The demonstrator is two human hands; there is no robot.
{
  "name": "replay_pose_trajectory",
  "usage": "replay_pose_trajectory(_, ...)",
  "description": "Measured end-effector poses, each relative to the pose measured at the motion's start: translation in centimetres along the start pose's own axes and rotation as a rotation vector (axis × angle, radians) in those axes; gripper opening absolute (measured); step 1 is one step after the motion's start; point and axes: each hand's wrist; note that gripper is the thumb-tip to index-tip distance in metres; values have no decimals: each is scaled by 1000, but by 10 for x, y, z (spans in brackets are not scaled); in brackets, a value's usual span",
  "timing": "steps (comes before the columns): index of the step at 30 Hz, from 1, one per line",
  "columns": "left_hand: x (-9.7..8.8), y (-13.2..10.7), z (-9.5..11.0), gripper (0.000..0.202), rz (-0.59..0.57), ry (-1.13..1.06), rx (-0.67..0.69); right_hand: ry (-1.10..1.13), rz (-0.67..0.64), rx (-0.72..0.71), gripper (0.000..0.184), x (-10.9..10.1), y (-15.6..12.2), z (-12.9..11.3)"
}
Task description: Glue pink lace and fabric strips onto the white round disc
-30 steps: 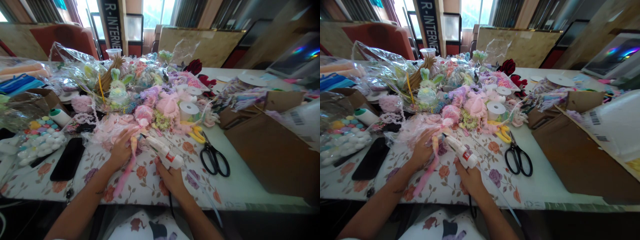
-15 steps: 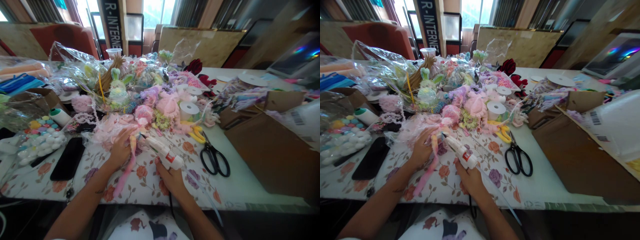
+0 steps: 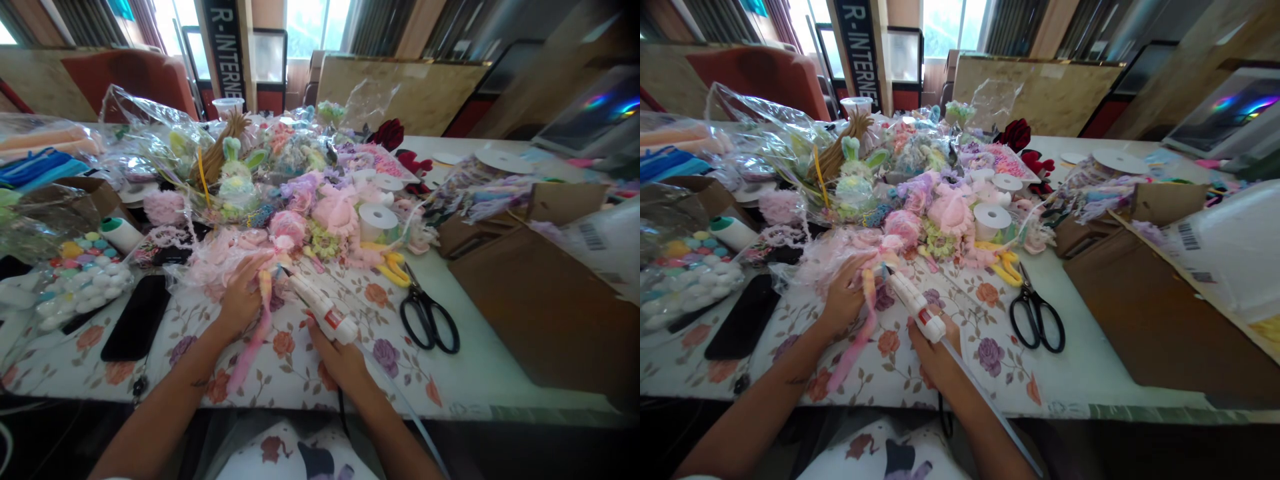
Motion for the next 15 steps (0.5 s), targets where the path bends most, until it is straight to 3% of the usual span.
replay_pose_trajectory(5, 1, 0, -1, 36, 31, -14, -32, 11, 27, 21, 37, 3, 0, 0)
replay_pose_trajectory(9, 0, 1, -2, 46, 127, -92, -177, 9, 48, -17, 39, -1, 1, 6)
replay_pose_trajectory(12, -1, 2, -2, 54, 162, -167, -273, -61, 131, -169, 38, -25, 5, 18)
replay_pose_trajectory(15, -1, 1, 0, 60, 141, -168, -305, -153, 275, -231, 36, -75, 13, 32)
Point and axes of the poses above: each hand's wrist, its own y-axis towards the middle knuckle, its own x-axis out of the palm, z = x × y, and after that the axes turned 10 degrees about -x, right-handed
